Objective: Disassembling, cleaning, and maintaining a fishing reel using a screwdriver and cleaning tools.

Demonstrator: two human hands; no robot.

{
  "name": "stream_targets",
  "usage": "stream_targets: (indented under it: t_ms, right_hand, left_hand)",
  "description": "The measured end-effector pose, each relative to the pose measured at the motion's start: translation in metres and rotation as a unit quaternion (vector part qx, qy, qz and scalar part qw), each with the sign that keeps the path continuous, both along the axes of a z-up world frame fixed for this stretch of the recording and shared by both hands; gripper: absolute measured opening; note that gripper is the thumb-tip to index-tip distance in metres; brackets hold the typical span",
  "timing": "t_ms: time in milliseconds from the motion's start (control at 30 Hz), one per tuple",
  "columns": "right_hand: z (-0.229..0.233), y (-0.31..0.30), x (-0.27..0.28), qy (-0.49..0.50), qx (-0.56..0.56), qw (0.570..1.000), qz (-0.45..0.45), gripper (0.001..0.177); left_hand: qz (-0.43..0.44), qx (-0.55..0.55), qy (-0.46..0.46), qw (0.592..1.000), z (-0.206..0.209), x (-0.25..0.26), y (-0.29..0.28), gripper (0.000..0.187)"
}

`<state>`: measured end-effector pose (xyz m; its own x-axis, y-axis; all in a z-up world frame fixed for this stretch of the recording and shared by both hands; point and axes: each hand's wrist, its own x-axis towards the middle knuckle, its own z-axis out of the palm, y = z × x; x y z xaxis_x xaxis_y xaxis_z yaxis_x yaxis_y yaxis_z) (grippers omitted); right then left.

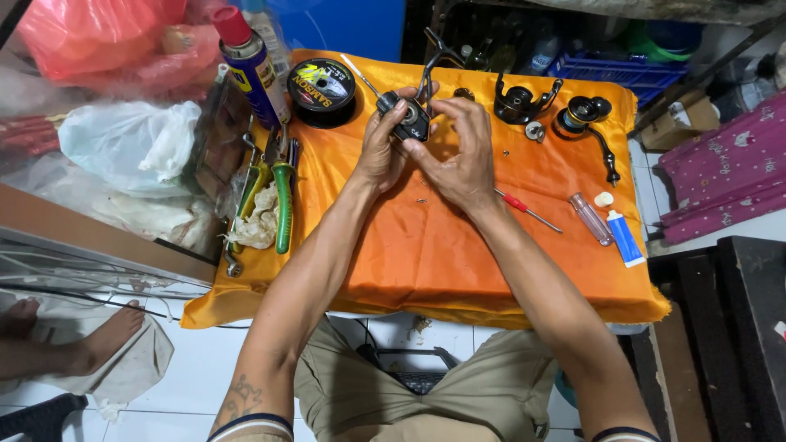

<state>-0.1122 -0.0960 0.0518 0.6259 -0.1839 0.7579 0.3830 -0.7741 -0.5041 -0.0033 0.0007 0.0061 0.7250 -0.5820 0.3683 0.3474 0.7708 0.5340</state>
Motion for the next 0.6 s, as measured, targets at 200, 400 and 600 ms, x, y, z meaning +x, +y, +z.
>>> stream_targets:
  t_ms: [200,400,600]
  right_hand:
    - [-0.032,-0.011,0.016,0.158,0.345,0.918,0.117,0.045]
    - [-0.034,-0.003,0.022,0.146,0.438,0.873,0.156,0.042]
    - [-0.033,0.002,0.021,0.113,0.410,0.893,0.147,0.035]
  left_hand:
    - [0.000,-0.007,0.004,1.000,-0.003,0.005,0.001,0.027]
    - [-0.025,0.002,0.013,1.000,0.004,0.002,0.005,0.030]
    - [-0.022,0.005,0.016,1.000,0.003,0.004,0.003,0.034]
